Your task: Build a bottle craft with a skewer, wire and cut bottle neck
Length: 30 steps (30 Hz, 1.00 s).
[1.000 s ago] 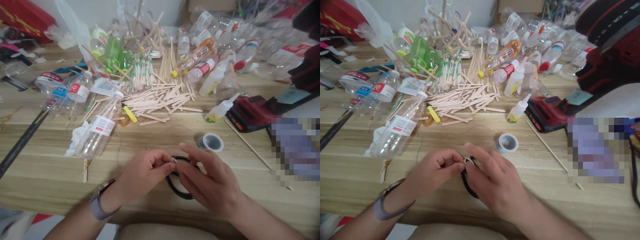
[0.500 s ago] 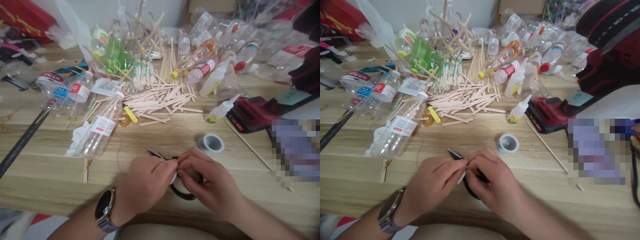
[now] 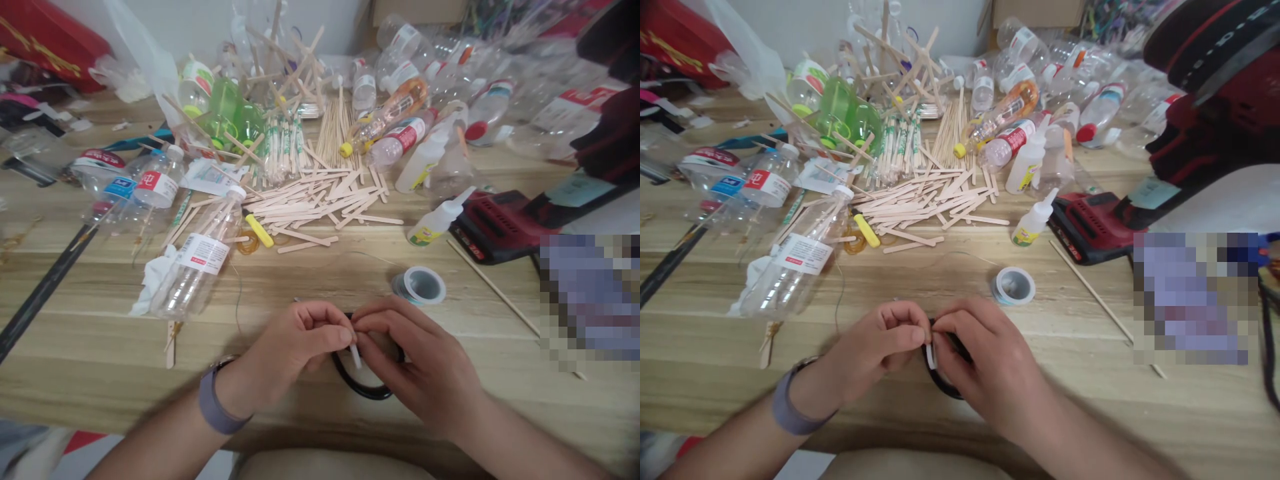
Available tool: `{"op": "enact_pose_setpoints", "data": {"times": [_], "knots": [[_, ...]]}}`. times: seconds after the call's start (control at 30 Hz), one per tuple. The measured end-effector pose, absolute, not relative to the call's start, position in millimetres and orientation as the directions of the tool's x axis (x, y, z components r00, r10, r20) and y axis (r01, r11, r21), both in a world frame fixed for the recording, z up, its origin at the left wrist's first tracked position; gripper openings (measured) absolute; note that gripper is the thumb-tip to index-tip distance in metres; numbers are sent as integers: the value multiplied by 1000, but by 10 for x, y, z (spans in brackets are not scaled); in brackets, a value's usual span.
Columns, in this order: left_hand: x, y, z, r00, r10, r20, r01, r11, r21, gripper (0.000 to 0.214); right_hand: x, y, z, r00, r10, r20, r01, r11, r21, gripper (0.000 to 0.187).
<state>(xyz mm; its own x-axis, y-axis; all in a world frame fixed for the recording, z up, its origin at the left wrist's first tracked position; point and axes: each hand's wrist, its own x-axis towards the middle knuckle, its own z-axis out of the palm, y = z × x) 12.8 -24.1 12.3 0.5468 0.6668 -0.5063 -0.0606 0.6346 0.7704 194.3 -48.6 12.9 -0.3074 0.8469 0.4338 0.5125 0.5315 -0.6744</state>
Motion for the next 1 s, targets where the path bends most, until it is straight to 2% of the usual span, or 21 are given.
{"op": "enact_pose_setpoints", "data": {"times": [0.23,0.53,0.7,0.83,1.0], "knots": [[148,-238,147,518,672,-530,-113,668,736,26,1944,-506,156,-292,819,494,536,568,-624,11],[179,-259,161,471,722,-506,-111,618,778,24,1938,-510,98,-305,787,536,586,599,-546,5],[196,-253,178,454,757,-471,-147,584,798,26,1937,-519,104,-306,776,552,576,612,-541,11],[206,-256,181,458,757,-466,-136,578,805,28,1960,-521,137,-309,800,514,540,592,-598,12],[158,-264,193,368,802,-471,-171,556,813,30,2023,-497,175,-260,895,363,404,442,-801,15]]}}
